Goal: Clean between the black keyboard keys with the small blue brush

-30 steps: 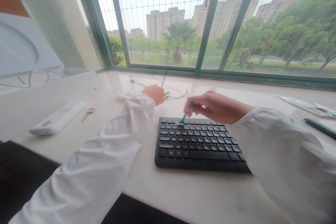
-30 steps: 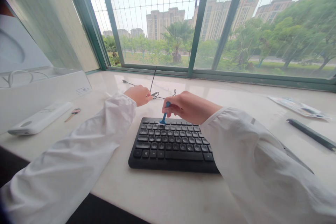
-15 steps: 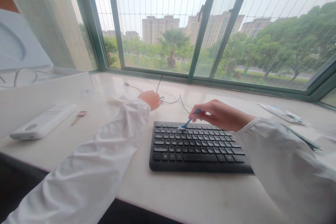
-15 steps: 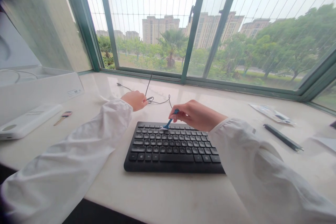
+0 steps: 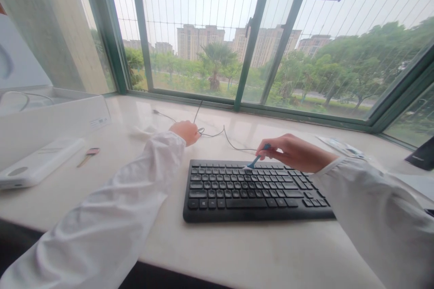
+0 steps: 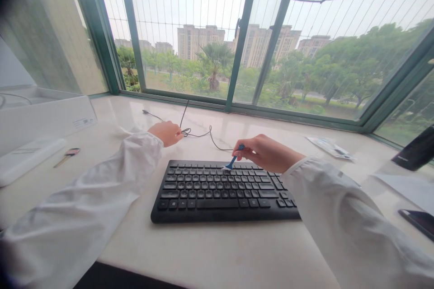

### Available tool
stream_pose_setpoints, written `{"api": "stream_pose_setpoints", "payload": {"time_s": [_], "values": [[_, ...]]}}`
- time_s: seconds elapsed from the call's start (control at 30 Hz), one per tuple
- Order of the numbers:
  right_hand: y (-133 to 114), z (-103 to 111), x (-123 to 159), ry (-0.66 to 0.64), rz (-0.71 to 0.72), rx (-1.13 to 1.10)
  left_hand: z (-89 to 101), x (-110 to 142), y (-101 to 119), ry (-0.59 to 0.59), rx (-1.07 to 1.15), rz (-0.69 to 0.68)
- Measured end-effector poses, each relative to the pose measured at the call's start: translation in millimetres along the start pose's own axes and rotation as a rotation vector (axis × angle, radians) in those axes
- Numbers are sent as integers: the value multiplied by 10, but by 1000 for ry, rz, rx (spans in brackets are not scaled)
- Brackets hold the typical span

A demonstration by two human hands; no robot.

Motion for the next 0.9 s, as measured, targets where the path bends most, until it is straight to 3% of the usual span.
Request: {"api": "stream_pose_setpoints", "payload": {"time_s": [0.9], "values": [[604, 243, 527, -4, -159, 58, -60, -38, -34, -13, 19, 12]]}}
Point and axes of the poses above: each hand's wrist, its own x-axis away from the middle knuckle, its own z-axis out of the back of the hand, y = z × x, the point moved 5 cm from there along -x, towards the middle knuckle, and after that the axes turned 7 degrees about y, right-handed, at the moved point
